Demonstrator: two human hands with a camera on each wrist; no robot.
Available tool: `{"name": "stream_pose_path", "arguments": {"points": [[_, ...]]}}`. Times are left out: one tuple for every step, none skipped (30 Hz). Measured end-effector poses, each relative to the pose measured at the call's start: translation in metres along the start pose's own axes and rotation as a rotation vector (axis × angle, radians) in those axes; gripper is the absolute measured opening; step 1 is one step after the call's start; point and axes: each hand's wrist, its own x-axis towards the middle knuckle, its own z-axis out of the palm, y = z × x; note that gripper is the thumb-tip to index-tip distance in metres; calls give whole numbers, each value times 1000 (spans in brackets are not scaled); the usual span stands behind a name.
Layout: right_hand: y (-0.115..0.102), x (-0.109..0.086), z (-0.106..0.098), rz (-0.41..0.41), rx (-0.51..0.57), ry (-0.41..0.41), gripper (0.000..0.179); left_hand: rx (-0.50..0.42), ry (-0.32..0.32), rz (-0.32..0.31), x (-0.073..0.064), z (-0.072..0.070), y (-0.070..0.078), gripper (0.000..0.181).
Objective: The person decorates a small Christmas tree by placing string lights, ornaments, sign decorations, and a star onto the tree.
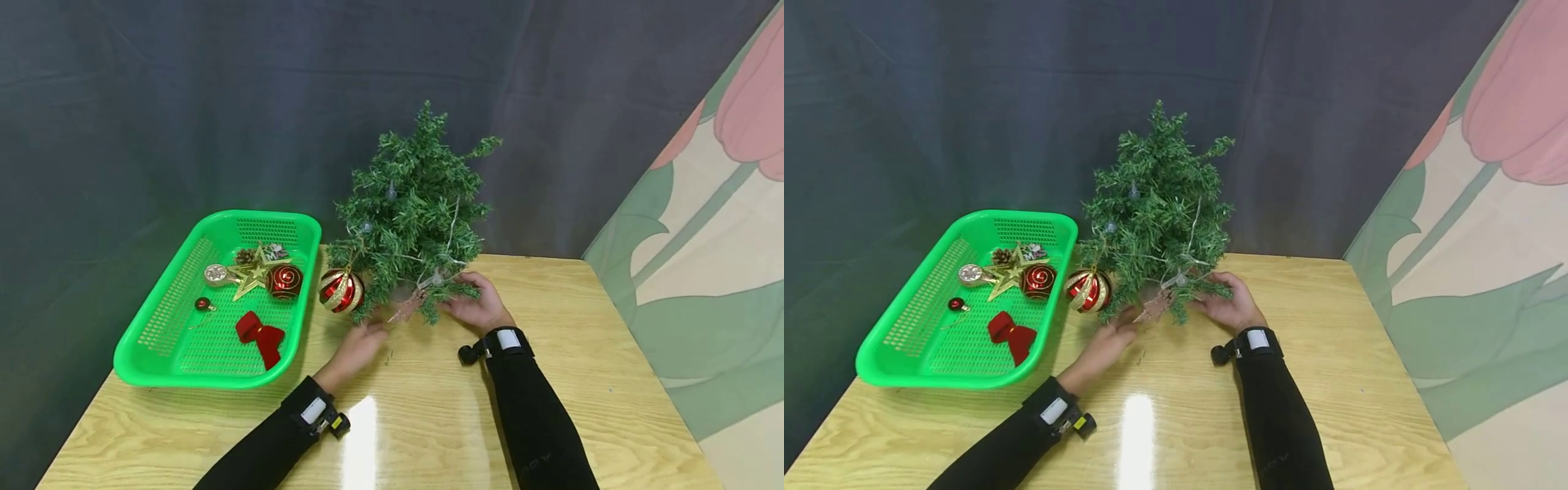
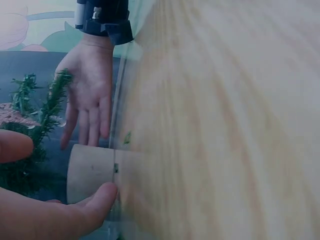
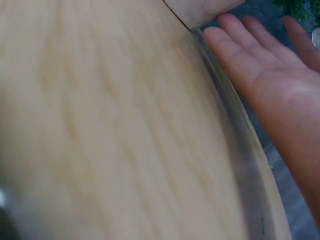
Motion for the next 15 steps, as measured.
{"name": "stream_pose_path", "arguments": {"points": [[0,0,-1,4,13,-14,13,-13,6,-10,0,3,1,52],[0,1,-1,7,28,-25,16,-32,14,-27,1,5,1,55],[0,1,0,7,37,-32,19,-38,32,-42,1,8,1,58],[0,3,0,6,51,-31,21,-49,47,-54,1,10,2,59],[1,4,1,0,71,-19,22,-54,61,-59,2,13,1,60],[1,5,2,-8,90,2,21,-73,71,-61,3,15,0,61],[2,6,2,-13,101,21,18,-117,76,-53,4,18,-2,60],[3,7,3,-19,103,40,17,-164,71,-34,5,21,-4,63],[5,7,3,-18,98,52,20,-213,64,8,6,23,-8,64],[6,8,3,-12,92,50,34,-290,48,30,7,26,-9,66],[7,8,2,2,73,42,55,-349,36,54,7,28,-10,67],[8,8,2,19,55,24,74,-418,21,76,7,30,-10,69],[9,7,2,34,29,-4,90,-468,7,97,7,31,-9,69],[9,7,1,48,18,-28,102,-490,6,107,8,32,-8,68],[10,5,1,60,13,-51,111,-517,6,105,8,31,-5,67]]}}
